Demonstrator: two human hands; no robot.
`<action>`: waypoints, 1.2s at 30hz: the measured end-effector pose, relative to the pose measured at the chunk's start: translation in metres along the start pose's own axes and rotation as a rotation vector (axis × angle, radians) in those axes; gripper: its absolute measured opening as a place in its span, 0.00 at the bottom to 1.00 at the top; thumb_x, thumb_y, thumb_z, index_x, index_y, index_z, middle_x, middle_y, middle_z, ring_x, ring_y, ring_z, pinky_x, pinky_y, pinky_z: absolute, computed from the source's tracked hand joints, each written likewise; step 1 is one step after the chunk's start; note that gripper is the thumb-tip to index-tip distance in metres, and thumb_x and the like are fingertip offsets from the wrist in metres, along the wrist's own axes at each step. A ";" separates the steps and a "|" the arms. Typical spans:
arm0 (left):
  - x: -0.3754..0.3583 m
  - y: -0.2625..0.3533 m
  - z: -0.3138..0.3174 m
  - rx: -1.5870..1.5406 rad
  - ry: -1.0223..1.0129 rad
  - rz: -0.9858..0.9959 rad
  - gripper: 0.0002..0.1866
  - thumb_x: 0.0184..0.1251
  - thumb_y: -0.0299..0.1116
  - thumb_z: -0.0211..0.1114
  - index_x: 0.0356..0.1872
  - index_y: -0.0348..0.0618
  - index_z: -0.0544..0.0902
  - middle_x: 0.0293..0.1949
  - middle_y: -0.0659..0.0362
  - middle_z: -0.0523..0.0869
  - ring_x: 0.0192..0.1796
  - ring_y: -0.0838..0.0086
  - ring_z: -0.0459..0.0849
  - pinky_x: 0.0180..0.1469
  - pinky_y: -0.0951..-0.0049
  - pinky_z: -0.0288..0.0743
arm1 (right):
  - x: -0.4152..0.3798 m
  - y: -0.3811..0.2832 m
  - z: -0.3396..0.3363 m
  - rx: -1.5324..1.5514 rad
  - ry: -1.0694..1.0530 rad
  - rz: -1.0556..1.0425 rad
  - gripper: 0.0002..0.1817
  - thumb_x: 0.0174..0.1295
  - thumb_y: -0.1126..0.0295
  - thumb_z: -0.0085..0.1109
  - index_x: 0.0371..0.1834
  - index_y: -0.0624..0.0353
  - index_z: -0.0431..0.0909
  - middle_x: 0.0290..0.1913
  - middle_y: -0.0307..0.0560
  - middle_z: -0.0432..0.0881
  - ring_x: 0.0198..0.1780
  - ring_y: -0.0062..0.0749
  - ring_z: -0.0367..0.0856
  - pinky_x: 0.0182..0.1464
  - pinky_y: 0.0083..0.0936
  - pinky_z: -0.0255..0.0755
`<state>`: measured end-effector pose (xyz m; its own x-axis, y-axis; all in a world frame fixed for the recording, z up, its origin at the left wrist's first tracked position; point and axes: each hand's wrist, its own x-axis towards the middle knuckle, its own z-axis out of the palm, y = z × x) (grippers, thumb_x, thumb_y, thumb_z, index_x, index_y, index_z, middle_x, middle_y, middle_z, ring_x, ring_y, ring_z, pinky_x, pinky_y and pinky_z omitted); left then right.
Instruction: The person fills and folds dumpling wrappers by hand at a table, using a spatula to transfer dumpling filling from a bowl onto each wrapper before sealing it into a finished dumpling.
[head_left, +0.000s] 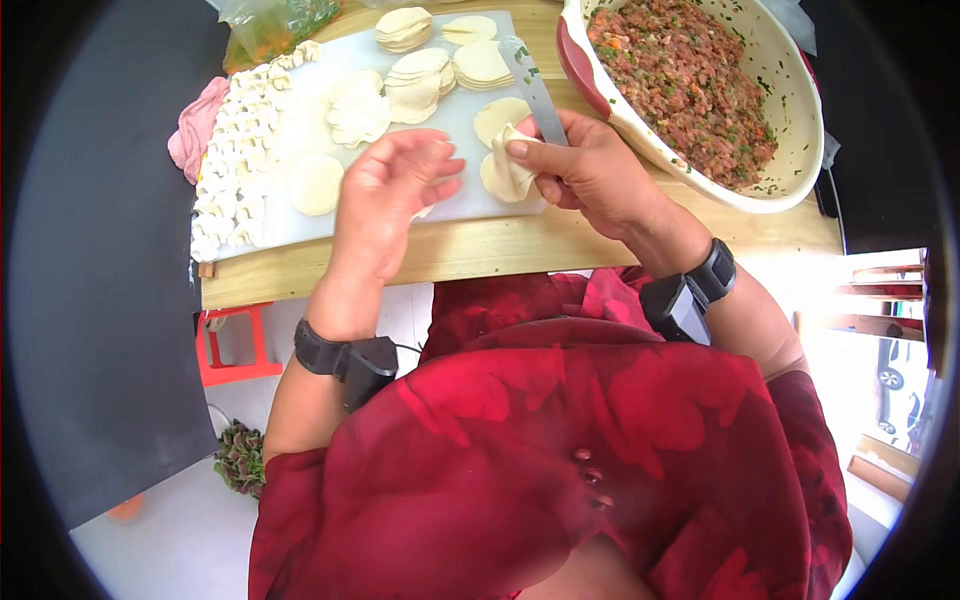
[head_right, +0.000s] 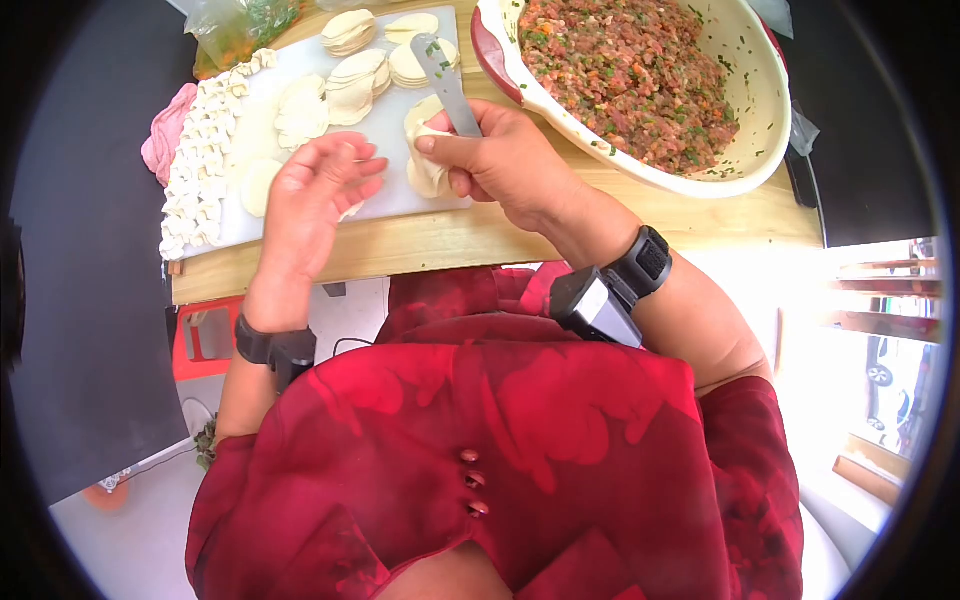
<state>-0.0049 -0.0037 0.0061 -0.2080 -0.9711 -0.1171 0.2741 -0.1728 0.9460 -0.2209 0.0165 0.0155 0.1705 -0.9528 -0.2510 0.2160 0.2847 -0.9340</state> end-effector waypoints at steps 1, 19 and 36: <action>0.000 -0.005 0.007 0.061 -0.069 0.011 0.11 0.68 0.30 0.68 0.47 0.38 0.80 0.37 0.59 0.86 0.40 0.74 0.86 0.44 0.74 0.81 | 0.000 0.000 0.001 -0.001 0.000 -0.001 0.13 0.60 0.65 0.69 0.40 0.58 0.77 0.26 0.34 0.77 0.21 0.14 0.71 0.21 0.12 0.60; 0.009 0.023 -0.030 0.048 -0.042 0.110 0.05 0.74 0.32 0.60 0.43 0.43 0.77 0.42 0.61 0.82 0.44 0.74 0.84 0.51 0.66 0.82 | -0.023 -0.004 -0.022 -0.123 -0.048 0.048 0.12 0.63 0.64 0.67 0.43 0.56 0.78 0.27 0.30 0.75 0.23 0.11 0.68 0.22 0.11 0.55; 0.057 0.013 -0.010 0.259 -0.146 -0.109 0.13 0.72 0.34 0.63 0.53 0.44 0.77 0.41 0.62 0.84 0.39 0.79 0.83 0.39 0.75 0.79 | -0.051 -0.013 -0.032 -0.039 -0.403 0.157 0.05 0.66 0.70 0.60 0.42 0.55 0.76 0.30 0.29 0.76 0.21 0.08 0.61 0.21 0.12 0.52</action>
<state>-0.0042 -0.0632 0.0087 -0.3611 -0.9119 -0.1949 -0.0011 -0.2086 0.9780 -0.2636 0.0584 0.0324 0.5619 -0.7789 -0.2785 0.1223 0.4111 -0.9033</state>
